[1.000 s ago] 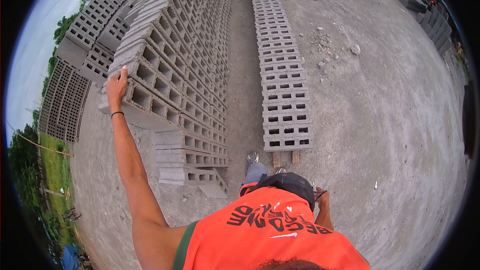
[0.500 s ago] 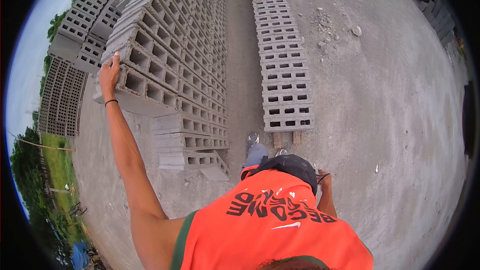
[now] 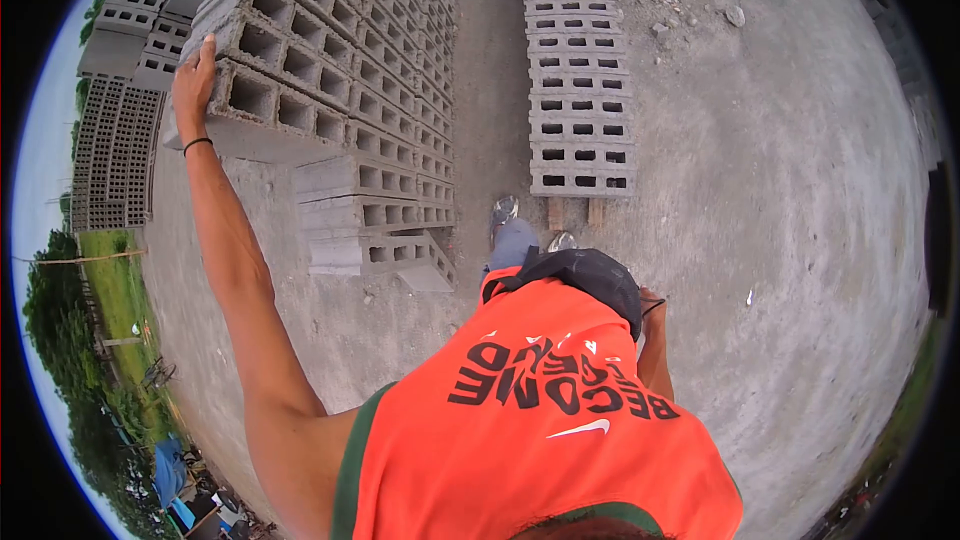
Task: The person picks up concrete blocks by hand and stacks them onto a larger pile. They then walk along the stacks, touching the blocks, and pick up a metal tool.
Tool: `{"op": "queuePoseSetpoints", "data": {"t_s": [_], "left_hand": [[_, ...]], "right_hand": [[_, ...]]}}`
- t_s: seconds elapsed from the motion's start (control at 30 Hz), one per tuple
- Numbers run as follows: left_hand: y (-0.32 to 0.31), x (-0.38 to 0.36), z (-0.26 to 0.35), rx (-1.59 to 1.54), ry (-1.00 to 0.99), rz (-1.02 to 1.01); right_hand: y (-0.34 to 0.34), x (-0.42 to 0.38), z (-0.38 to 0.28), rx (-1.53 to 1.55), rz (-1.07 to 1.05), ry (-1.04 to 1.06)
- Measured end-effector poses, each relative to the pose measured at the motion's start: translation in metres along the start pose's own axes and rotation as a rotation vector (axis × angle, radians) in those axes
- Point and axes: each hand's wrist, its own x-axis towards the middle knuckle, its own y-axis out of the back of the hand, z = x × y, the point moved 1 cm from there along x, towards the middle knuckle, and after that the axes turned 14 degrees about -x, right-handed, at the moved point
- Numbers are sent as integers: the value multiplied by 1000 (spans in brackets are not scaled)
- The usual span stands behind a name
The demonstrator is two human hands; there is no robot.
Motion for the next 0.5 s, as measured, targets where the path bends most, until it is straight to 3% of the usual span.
{"op": "queuePoseSetpoints", "data": {"t_s": [0.1, 0.27, 0.37, 0.43, 0.5], "left_hand": [[3, -1, 0, 20, 18, 12], [1, -5, -3, -62, -97, 39], [8, -17, 22, -48, 81, -43], [11, -19, 26, -21, 102, -56], [6, -13, 9, 79, 6, 23]], "right_hand": [[-5, -20, -31, -71, 21, -11], [7, 28, -2, -299, -21, 326], [15, 35, -16, -661, -16, 441], [17, 23, -40, -744, 33, 411], [16, 5, -59, -545, 144, 253]]}}
